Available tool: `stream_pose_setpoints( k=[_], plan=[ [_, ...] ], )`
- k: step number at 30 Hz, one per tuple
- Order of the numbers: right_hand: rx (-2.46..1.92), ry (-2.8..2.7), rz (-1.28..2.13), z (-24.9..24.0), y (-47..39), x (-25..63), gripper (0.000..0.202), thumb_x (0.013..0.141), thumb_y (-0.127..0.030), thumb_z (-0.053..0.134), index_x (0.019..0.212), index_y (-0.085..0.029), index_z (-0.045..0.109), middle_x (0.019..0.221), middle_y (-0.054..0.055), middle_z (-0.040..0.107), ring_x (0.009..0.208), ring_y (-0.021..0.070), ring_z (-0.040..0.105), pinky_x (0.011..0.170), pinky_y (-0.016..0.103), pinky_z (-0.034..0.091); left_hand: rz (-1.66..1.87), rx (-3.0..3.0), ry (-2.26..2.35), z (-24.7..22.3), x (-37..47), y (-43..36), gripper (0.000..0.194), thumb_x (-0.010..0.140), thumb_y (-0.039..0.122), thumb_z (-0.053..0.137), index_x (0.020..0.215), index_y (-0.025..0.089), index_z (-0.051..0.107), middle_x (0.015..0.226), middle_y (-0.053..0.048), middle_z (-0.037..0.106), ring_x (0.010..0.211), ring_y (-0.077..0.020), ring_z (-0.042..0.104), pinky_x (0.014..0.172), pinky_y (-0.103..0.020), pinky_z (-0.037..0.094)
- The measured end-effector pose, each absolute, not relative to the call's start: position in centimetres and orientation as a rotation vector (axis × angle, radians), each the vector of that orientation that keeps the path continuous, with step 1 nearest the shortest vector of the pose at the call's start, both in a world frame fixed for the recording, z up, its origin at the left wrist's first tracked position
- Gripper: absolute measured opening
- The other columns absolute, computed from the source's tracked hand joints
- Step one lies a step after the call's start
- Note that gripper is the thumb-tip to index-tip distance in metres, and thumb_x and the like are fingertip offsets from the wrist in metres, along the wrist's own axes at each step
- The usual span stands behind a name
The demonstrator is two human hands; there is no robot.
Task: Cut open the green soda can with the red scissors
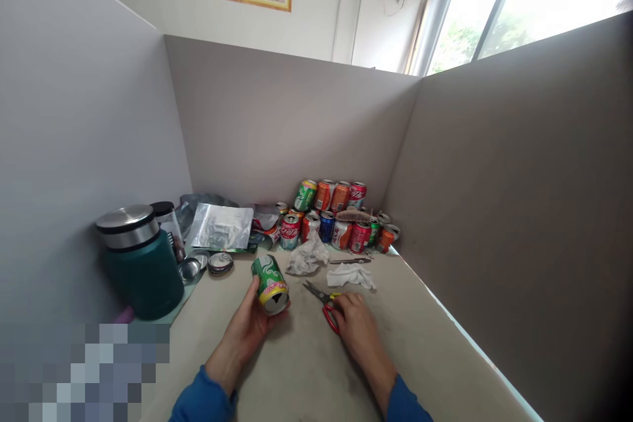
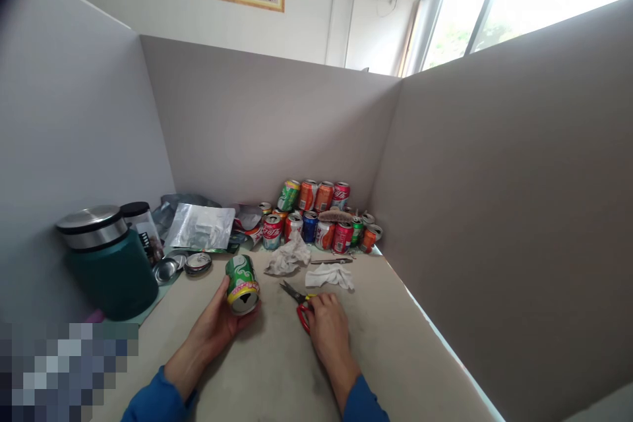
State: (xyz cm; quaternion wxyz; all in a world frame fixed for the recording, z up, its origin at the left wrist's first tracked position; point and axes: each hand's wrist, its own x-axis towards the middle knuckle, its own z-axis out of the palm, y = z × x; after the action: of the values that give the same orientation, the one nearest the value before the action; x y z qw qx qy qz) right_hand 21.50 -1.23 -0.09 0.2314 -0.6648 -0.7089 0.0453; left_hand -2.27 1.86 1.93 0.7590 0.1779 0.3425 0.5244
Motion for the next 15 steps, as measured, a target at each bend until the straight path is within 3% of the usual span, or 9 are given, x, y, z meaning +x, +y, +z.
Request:
stream_pose_setpoints(
  k=[4, 8, 11, 15],
  plan=[
    [-1.862, -1.990, 0.110, -0.08, -1.22, 21.59, 0.022, 0.093, -0.022, 0.053, 0.100, -0.018, 0.074, 0.103, 0.011, 0.071, 0.102, 0.0295, 0.060, 0.089, 0.036, 0.044, 1.126, 0.382, 0.782, 1.97, -2.26, 1.94, 0.044, 0.094, 0.048, 0.051, 0.116, 0.011, 0.060, 0.093, -0.013, 0.075, 0.078, -0.0249, 0.073, 0.067, -0.036, 0.060],
    [-1.863, -2.011, 0.154, -0.28, -1.07, 21.69, 0.026, 0.093, -0.020, 0.052, 0.110, -0.018, 0.072, 0.107, 0.011, 0.070, 0.104, 0.0287, 0.060, 0.092, 0.035, 0.044, 1.087, 0.373, 0.785, 2.12, -2.36, 1.94, 0.050, 0.096, 0.051, 0.044, 0.111, 0.007, 0.062, 0.084, -0.015, 0.074, 0.062, -0.0201, 0.069, 0.058, -0.032, 0.058],
    [-1.856, -2.014, 0.177, -0.35, -1.05, 21.73, 0.026, 0.093, -0.019, 0.051, 0.108, -0.019, 0.072, 0.108, 0.012, 0.069, 0.105, 0.0287, 0.061, 0.091, 0.034, 0.044, 1.102, 0.376, 0.795, 2.19, -2.28, 1.90, 0.044, 0.096, 0.048, 0.047, 0.109, 0.010, 0.062, 0.081, -0.012, 0.074, 0.057, -0.0176, 0.067, 0.052, -0.029, 0.055],
    [-1.788, -1.995, 0.209, -0.27, -1.18, 21.74, 0.025, 0.089, -0.017, 0.052, 0.103, -0.020, 0.072, 0.106, 0.013, 0.070, 0.104, 0.0300, 0.061, 0.089, 0.036, 0.046, 1.152, 0.396, 0.783, 2.25, -2.19, 1.76, 0.032, 0.095, 0.039, 0.053, 0.114, 0.014, 0.062, 0.089, -0.008, 0.074, 0.065, -0.0182, 0.070, 0.053, -0.029, 0.055]
  ],
)
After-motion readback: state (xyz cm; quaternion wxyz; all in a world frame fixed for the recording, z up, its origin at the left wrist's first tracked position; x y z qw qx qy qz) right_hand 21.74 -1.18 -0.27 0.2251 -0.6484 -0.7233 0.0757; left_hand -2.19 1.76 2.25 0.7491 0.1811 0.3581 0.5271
